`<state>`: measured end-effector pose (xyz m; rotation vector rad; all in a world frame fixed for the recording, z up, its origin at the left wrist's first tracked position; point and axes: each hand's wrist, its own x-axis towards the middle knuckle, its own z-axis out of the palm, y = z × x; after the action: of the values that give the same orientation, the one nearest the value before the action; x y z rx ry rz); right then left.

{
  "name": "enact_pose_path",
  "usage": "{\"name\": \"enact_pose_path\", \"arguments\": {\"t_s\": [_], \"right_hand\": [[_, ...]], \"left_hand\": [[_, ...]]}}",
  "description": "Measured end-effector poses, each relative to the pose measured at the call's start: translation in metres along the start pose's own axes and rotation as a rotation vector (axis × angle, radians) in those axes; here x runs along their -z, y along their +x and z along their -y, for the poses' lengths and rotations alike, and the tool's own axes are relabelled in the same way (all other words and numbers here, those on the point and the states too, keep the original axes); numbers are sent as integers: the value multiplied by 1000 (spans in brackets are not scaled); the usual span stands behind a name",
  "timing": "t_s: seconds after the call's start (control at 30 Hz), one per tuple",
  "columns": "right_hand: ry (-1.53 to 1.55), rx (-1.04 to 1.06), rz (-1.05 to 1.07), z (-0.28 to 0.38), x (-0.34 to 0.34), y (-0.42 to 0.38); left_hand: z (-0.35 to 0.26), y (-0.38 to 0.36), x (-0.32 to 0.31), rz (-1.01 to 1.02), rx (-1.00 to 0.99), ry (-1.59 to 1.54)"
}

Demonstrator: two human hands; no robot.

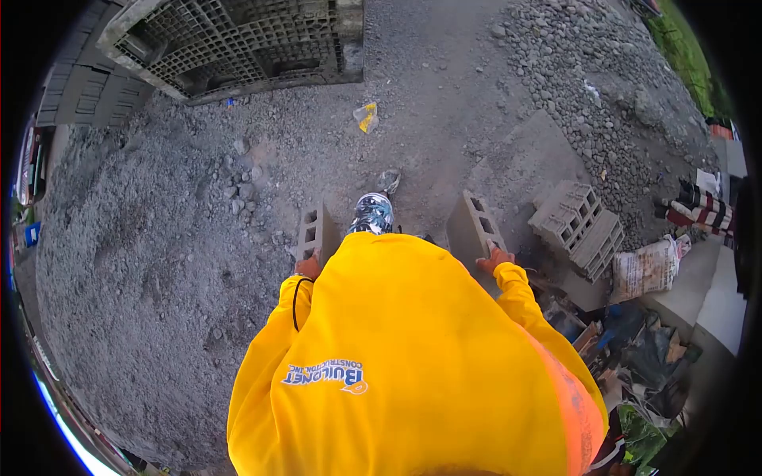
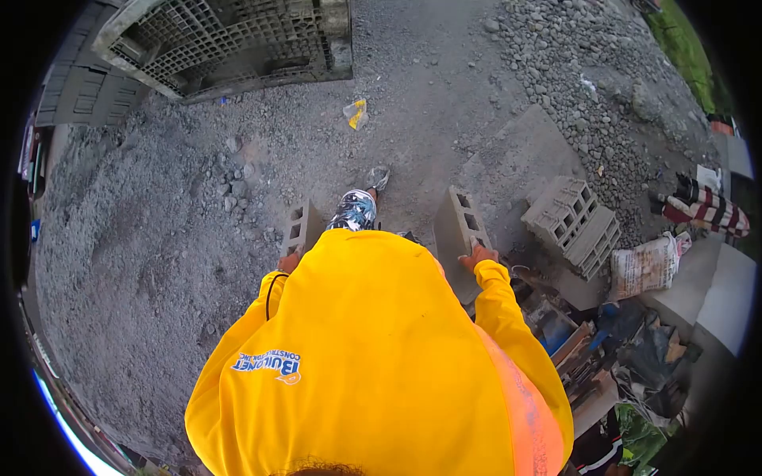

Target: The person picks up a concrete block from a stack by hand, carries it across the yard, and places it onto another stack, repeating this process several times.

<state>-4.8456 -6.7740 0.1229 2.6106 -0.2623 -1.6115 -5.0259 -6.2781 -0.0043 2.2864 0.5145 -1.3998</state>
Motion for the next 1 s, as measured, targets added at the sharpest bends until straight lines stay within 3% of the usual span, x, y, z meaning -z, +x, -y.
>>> {"name": "enact_pose_path", "arguments": {"t_s": [0.03,0.2,0.27,0.37,0.53,0.63,0.67,0.8,0.9,1.0], "right_hand": [[-116,28,-21,-7,1,40],[159,-7,65,6,91,104],[230,52,-28,-13,84,168],[242,-39,84,-43,62,309],[292,-77,112,-40,241,361],[332,-81,91,-24,359,389],[338,-81,85,-20,395,397],[340,-82,54,5,531,434],[333,-83,41,27,619,479],[310,-94,22,48,712,534]], "left_hand": [[-25,21,33,1,-10,23],[-112,64,159,-4,-19,120],[-150,89,209,-30,-33,105],[-220,121,283,-60,-22,168],[-337,213,391,-6,11,90],[-358,320,416,-80,-30,173],[-386,330,452,-31,-124,146],[-500,336,578,-92,-126,9],[-538,409,638,-30,-106,-96],[-579,490,697,-91,-197,-90]]}}
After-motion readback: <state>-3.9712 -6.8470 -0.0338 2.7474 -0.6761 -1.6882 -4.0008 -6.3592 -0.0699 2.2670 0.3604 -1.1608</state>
